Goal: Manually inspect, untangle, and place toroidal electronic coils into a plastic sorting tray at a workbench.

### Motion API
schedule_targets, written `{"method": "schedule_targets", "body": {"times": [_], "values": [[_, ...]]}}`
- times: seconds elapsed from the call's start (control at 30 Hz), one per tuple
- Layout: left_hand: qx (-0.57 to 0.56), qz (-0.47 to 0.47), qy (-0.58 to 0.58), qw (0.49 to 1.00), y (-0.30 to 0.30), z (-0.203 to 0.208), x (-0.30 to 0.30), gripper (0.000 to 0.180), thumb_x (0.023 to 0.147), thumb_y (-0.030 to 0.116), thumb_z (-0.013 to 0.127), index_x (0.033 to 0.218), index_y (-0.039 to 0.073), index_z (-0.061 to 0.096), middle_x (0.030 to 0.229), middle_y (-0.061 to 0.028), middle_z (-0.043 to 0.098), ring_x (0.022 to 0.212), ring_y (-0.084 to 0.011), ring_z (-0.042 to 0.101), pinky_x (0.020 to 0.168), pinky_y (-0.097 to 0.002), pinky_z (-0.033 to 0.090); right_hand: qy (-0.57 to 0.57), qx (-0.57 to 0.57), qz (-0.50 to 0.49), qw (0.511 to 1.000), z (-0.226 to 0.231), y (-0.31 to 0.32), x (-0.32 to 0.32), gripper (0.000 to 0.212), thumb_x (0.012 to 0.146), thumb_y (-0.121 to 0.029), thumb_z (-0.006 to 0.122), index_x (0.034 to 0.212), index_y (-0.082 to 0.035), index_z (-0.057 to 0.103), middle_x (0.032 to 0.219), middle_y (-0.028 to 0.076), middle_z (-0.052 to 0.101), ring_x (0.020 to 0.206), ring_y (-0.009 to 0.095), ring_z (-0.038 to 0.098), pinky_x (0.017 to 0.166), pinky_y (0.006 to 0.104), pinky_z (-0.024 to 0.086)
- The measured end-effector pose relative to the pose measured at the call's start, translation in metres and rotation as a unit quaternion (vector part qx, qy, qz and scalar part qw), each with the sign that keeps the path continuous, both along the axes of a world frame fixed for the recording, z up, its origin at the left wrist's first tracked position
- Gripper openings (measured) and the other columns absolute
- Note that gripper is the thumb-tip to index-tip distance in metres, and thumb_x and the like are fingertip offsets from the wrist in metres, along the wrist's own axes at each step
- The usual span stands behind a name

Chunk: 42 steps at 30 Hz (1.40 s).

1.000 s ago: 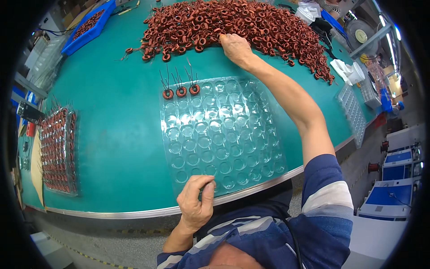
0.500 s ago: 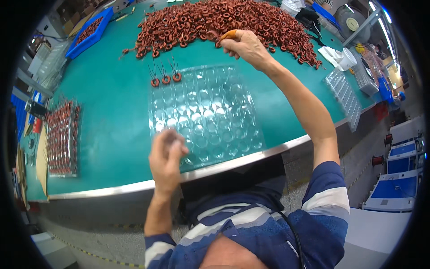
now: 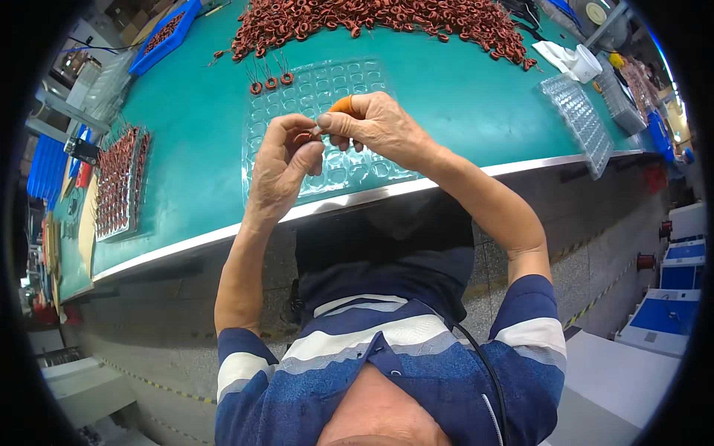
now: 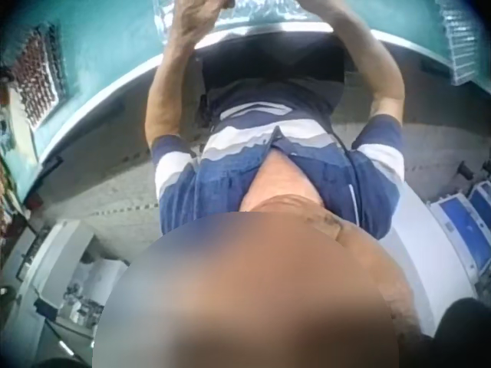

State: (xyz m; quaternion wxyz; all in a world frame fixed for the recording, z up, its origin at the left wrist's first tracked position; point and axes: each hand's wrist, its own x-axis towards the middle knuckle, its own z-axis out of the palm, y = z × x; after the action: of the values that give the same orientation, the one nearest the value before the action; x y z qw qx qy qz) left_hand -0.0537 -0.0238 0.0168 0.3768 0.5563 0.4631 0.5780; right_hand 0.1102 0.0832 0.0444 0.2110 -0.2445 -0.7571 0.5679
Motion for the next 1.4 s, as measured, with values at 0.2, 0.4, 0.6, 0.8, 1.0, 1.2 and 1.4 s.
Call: {"method": "schedule_targets", "body": {"times": [0.2,0.4,0.6,0.8,1.0,1.2,1.4], "values": [[0.039,-0.009,0.026,0.999,-0.013,-0.005,0.002,0.028,0.093,0.009,0.061,0.115,0.002,0.046,0.085,-0.0066,0.061,0.068,-0.0104,0.055,0.06,-0.0255,0.046,0.058,-0.071,0.002,0.996,0.0,-0.01,-0.003,0.032,0.091,-0.032,0.064,0.102,-0.002,0.069,0.088,0.002,0.066,0.083,0.009,0.058,0.078,0.0243,0.047],[0.061,0.023,-0.013,0.998,-0.023,-0.005,0.012,0.027,0.093,0.008,0.06,0.116,0.003,0.047,0.078,-0.0049,0.059,0.063,-0.0089,0.054,0.056,-0.0237,0.044,0.097,0.018,-0.028,0.995,0.004,-0.016,-0.005,0.026,0.085,-0.026,0.072,0.095,-0.002,0.072,0.084,0.003,0.067,0.082,0.011,0.058,0.071,0.0269,0.047],[0.084,0.094,-0.039,0.991,-0.021,-0.004,0.015,0.023,0.095,0.011,0.059,0.114,0.002,0.049,0.073,-0.0041,0.06,0.059,-0.0077,0.054,0.051,-0.023,0.043,0.189,0.577,-0.111,0.787,0.009,-0.041,-0.012,0.018,0.072,-0.009,0.079,0.085,-0.002,0.069,0.091,0.008,0.065,0.088,0.024,0.062,0.073,0.0334,0.05],[0.08,0.101,0.034,0.991,-0.021,0.001,0.016,0.02,0.095,0.009,0.057,0.113,0.004,0.052,0.072,-0.0035,0.06,0.056,-0.0084,0.053,0.05,-0.0236,0.043,0.177,0.54,-0.118,0.814,0.005,-0.042,-0.013,0.016,0.073,-0.005,0.076,0.081,-0.001,0.064,0.091,0.006,0.063,0.091,0.025,0.06,0.077,0.0357,0.049],[0.092,0.075,-0.071,0.99,-0.028,0.003,0.014,0.017,0.095,0.006,0.055,0.111,0.003,0.052,0.072,-0.0028,0.057,0.058,-0.0071,0.052,0.051,-0.0225,0.042,0.197,0.205,-0.124,0.951,0.0,-0.037,-0.02,0.016,0.076,-0.012,0.078,0.08,-0.002,0.066,0.086,0.009,0.064,0.083,0.024,0.061,0.072,0.0331,0.048],[0.092,0.173,0.123,0.973,-0.015,-0.005,0.004,0.017,0.093,0.004,0.056,0.11,0.003,0.053,0.07,-0.0057,0.057,0.056,-0.0109,0.055,0.051,-0.0256,0.043,0.194,0.571,-0.174,0.778,-0.004,-0.046,-0.029,0.018,0.071,-0.001,0.077,0.081,0.0,0.062,0.088,0.009,0.06,0.087,0.027,0.058,0.076,0.0334,0.047],[0.054,0.041,-0.055,0.996,-0.018,0.001,0.003,0.017,0.096,0.008,0.053,0.112,0.002,0.052,0.073,-0.0037,0.056,0.06,-0.01,0.056,0.054,-0.0241,0.045,0.182,0.23,-0.173,0.94,-0.017,-0.033,-0.022,0.015,0.082,-0.016,0.073,0.085,-0.002,0.067,0.084,0.008,0.063,0.077,0.015,0.059,0.066,0.0271,0.047]]}}
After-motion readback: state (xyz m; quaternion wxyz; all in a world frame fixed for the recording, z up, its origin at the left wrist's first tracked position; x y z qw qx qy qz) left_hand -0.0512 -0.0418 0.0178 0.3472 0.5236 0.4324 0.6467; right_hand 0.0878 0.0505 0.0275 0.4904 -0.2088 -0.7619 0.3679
